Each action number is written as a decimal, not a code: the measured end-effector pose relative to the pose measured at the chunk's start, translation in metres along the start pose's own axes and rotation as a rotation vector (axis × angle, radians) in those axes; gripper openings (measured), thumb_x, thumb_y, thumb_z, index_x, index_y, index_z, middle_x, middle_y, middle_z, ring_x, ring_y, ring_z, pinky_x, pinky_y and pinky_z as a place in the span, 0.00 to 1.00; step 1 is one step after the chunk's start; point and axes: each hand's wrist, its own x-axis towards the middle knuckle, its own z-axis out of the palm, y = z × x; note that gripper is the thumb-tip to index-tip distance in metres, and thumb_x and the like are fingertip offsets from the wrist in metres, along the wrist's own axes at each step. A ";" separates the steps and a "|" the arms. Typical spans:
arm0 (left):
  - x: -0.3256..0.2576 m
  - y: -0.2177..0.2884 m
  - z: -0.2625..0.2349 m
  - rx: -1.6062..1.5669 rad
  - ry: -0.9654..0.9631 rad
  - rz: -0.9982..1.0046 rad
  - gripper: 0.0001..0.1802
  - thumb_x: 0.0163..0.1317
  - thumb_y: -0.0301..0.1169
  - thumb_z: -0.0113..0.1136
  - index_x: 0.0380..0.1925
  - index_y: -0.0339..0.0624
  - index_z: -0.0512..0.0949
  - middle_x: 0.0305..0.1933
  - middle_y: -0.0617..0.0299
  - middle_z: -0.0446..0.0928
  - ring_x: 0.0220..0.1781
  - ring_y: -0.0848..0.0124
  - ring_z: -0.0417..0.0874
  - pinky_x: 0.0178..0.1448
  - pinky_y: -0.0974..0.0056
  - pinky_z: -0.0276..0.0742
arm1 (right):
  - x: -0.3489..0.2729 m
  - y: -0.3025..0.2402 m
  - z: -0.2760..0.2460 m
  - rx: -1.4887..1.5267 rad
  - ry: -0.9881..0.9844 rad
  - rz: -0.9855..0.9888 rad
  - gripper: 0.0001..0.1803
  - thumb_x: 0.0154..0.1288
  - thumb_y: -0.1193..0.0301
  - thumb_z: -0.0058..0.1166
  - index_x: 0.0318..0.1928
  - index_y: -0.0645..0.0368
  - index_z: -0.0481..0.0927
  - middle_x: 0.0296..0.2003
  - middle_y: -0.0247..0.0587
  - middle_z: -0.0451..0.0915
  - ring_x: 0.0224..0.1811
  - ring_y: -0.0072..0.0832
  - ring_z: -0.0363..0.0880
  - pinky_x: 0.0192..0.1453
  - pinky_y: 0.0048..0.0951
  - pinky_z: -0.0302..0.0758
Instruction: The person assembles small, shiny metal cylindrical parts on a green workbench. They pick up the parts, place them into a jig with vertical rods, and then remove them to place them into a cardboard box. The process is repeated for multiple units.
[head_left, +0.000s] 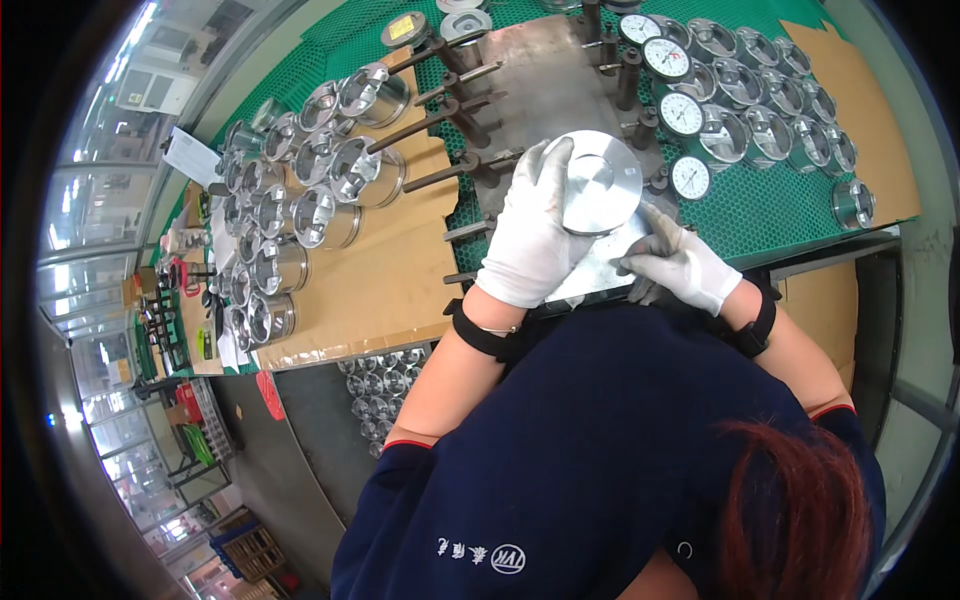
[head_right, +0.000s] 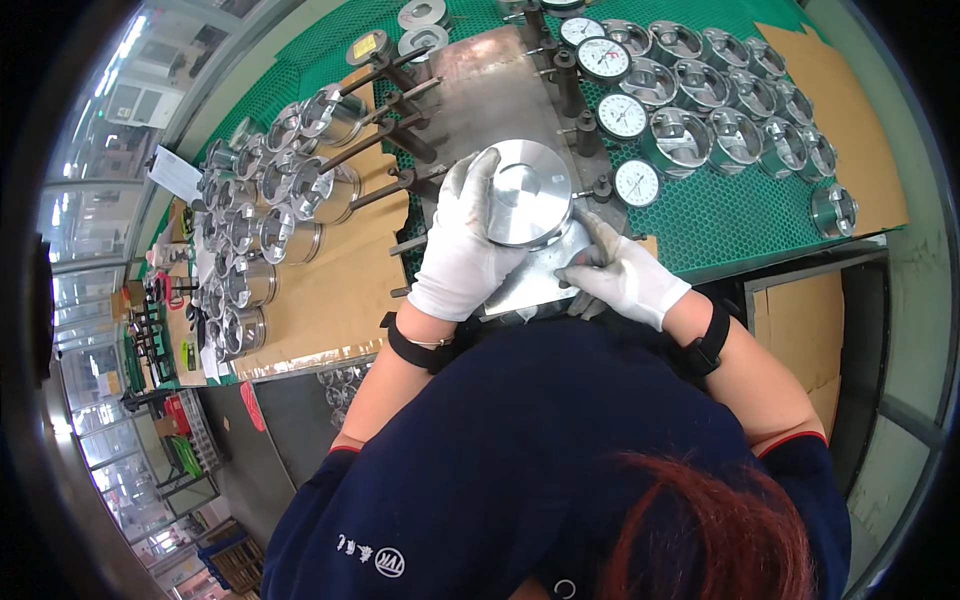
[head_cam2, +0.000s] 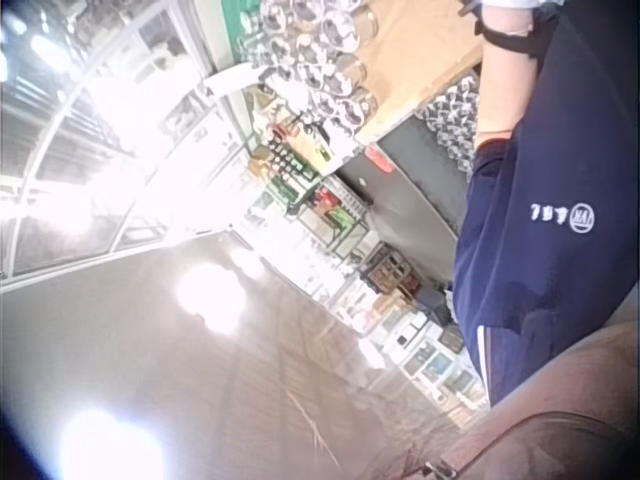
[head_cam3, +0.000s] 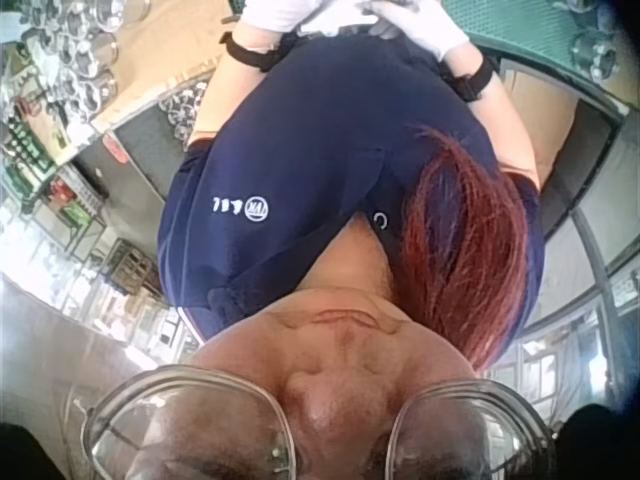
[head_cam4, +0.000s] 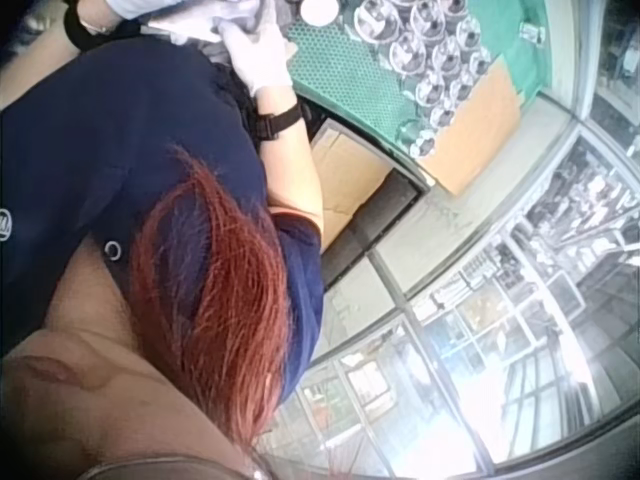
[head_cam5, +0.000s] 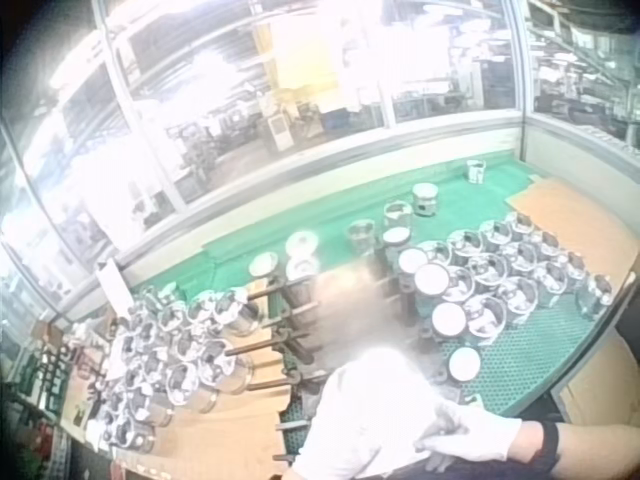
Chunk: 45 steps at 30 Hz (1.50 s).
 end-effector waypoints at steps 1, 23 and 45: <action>0.000 0.001 -0.001 -0.002 -0.010 0.002 0.57 0.44 0.33 0.80 0.74 0.41 0.59 0.71 0.37 0.63 0.71 0.39 0.68 0.69 0.46 0.73 | 0.000 0.001 0.000 0.020 -0.004 -0.003 0.53 0.67 0.68 0.63 0.81 0.65 0.41 0.45 0.43 0.82 0.44 0.22 0.81 0.47 0.23 0.79; 0.005 -0.079 -0.120 0.149 0.359 -0.321 0.36 0.67 0.36 0.65 0.70 0.31 0.66 0.65 0.42 0.75 0.67 0.54 0.75 0.72 0.53 0.71 | -0.110 0.041 -0.164 0.304 0.856 -0.364 0.21 0.71 0.59 0.49 0.54 0.64 0.77 0.44 0.43 0.84 0.47 0.32 0.84 0.51 0.34 0.83; -0.096 -0.129 -0.162 0.906 -0.080 -0.689 0.27 0.69 0.47 0.61 0.52 0.31 0.80 0.44 0.32 0.82 0.47 0.39 0.85 0.51 0.45 0.80 | -0.085 0.151 -0.274 0.348 1.390 -0.241 0.37 0.72 0.61 0.58 0.75 0.62 0.60 0.61 0.49 0.76 0.44 0.35 0.85 0.44 0.33 0.85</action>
